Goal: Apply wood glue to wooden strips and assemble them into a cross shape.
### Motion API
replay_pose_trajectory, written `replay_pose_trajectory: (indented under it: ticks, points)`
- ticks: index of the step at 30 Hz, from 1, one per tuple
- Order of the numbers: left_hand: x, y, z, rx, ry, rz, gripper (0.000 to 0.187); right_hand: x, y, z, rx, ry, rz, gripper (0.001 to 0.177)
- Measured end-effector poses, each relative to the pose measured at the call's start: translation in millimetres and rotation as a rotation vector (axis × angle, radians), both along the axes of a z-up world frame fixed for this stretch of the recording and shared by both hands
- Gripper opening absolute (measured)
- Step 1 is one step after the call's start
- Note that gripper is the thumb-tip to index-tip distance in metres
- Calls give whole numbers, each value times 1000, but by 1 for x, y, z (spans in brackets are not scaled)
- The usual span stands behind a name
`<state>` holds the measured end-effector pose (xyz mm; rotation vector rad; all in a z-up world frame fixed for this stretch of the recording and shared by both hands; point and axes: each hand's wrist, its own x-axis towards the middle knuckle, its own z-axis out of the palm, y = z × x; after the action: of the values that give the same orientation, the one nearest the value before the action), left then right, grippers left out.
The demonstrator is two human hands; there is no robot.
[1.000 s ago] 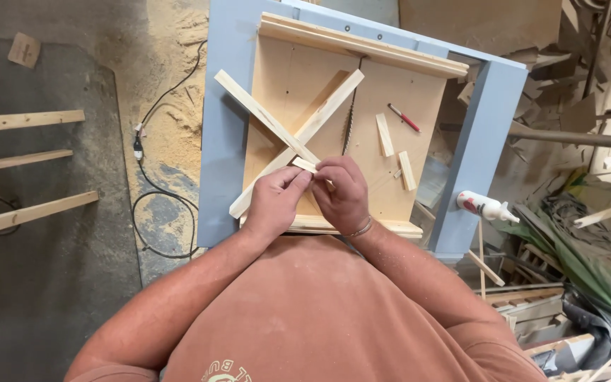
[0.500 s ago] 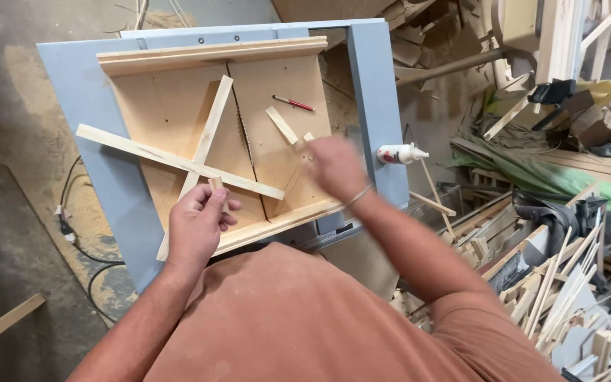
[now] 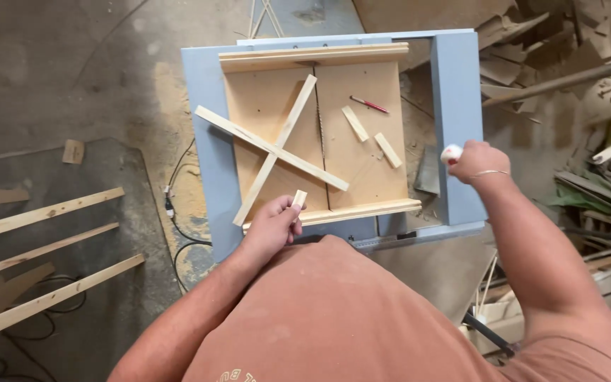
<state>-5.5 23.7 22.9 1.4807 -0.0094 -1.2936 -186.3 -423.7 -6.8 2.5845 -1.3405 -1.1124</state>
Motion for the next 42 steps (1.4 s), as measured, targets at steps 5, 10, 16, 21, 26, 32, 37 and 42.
replay_pose_trajectory:
  ticks: [5,10,16,21,26,32,37,42]
  points:
    - [5,16,13,163,21,68,27,16,85,156,232,-1085,25,21]
    - [4,25,18,189,11,86,30,28,160,181,-94,-1911,690,52]
    - [-7,19,10,21,13,134,26,39,212,144,389,-1254,-224,52]
    - [-7,21,39,-14,32,144,21,23,226,179,222,-2070,294,63]
    - [-15,16,60,-46,-19,138,20,52,256,159,497,-1610,-60,49]
    - [-19,12,89,-64,-123,93,19,54,289,164,607,-1783,-113,56]
    - [-20,10,111,-41,-169,78,19,52,286,159,555,-1786,20,52]
    - [-17,10,124,41,-216,33,21,49,280,161,607,-1832,90,50]
